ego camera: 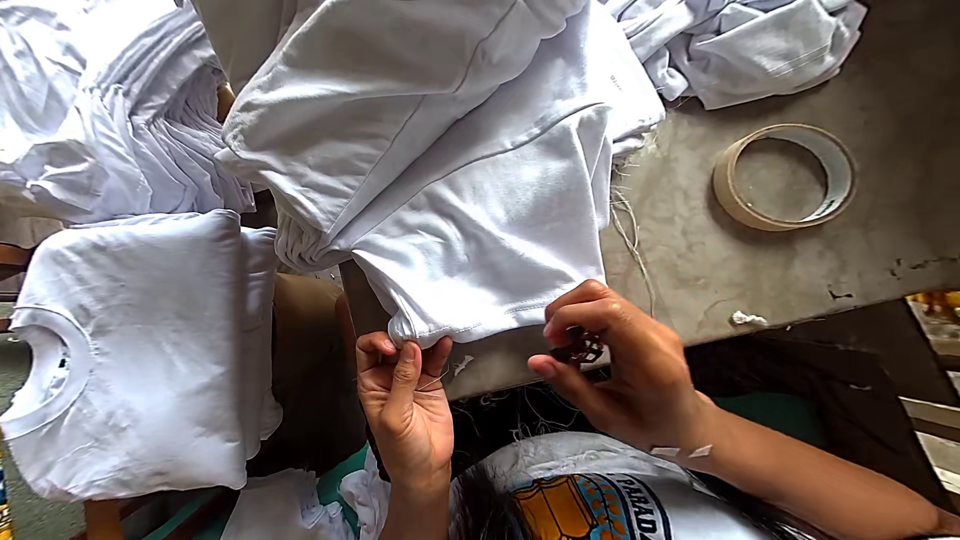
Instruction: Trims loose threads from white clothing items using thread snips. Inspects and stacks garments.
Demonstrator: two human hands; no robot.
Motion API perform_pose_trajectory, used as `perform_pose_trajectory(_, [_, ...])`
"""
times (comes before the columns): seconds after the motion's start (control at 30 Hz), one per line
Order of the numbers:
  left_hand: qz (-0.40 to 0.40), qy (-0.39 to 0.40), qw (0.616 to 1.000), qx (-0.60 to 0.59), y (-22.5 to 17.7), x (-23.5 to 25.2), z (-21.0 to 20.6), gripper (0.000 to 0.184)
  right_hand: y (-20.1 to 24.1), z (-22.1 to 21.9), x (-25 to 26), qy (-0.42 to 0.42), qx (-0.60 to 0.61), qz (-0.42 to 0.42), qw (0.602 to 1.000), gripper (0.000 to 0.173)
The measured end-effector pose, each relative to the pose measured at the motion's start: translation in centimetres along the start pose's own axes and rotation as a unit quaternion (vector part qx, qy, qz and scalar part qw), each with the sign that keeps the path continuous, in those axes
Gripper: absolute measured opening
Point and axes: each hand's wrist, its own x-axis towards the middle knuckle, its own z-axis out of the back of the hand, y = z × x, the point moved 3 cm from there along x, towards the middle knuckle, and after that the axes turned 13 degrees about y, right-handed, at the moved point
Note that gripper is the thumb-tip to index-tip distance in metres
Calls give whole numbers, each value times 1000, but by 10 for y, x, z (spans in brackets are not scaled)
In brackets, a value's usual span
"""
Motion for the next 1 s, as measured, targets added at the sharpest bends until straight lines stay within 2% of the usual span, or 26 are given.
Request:
perform_pose_trajectory(0.1, [14, 15, 998, 60, -5, 1, 2, 17, -4, -10, 3, 6, -17, -14, 1000, 27])
perform_pose_trajectory(0.17, [20, 57, 983, 176, -14, 3, 5, 16, -11, -8, 3, 9, -37, -40, 998, 28])
perform_pose_trajectory(0.2, [15, 79, 959, 271, -19, 5, 7, 19, -16, -6, 2, 8, -39, -53, 998, 29])
perform_pose_trajectory(0.23, [1, 91, 918, 385, -24, 7, 8, 24, -20, -4, 1, 7, -33, -64, 997, 29])
perform_pose_trajectory(0.3, [-44, 80, 787, 610, -29, 11, 11, 43, -25, 0, -2, 4, -6, -85, 996, 28])
perform_pose_trajectory(0.33, [-62, 71, 720, 688, -29, 14, 11, 47, -26, 1, -3, -1, 9, -91, 996, 27])
perform_pose_trajectory(0.37, [-70, 70, 670, 736, -29, 17, 11, 45, -27, 3, -5, -10, 21, -96, 995, 26])
perform_pose_trajectory(0.4, [-72, 78, 644, 757, -28, 19, 10, 39, -27, 6, -7, -22, 20, -99, 995, 25])
perform_pose_trajectory(0.43, [-76, 91, 640, 759, -27, 22, 10, 31, -27, 10, -9, -36, -1, -104, 994, 24])
perform_pose_trajectory(0.5, [-84, 117, 667, 731, -28, 25, 10, 23, -25, 25, -11, -49, -107, -133, 984, 25])
perform_pose_trajectory(0.53, [-84, 126, 702, 696, -30, 25, 10, 20, -24, 33, -10, -39, -169, -163, 971, 29])
perform_pose_trajectory(0.6, [-58, 142, 798, 582, -32, 27, 8, 4, -29, 42, -10, 20, -233, -240, 942, 45])
perform_pose_trajectory(0.63, [-31, 147, 840, 522, -31, 28, 7, 9, -33, 43, -11, 47, -237, -262, 934, 49])
perform_pose_trajectory(0.67, [-7, 152, 866, 477, -29, 28, 6, 16, -35, 40, -13, 59, -235, -263, 934, 47])
perform_pose_trajectory(0.7, [10, 153, 878, 453, -27, 28, 6, 19, -36, 38, -15, 63, -225, -244, 941, 39])
perform_pose_trajectory(0.77, [18, 147, 878, 455, -27, 27, 9, 16, -37, 38, -18, 51, -179, -193, 963, 18])
perform_pose_trajectory(0.8, [19, 151, 874, 461, -30, 27, 12, 13, -37, 43, -19, 39, -153, -177, 971, 16])
perform_pose_trajectory(0.87, [26, 165, 879, 447, -37, 26, 18, 12, -41, 60, -22, 12, -129, -183, 974, 20])
perform_pose_trajectory(1.0, [32, 169, 881, 441, -34, 22, 18, 14, -52, 72, -20, -3, -177, -218, 960, 26])
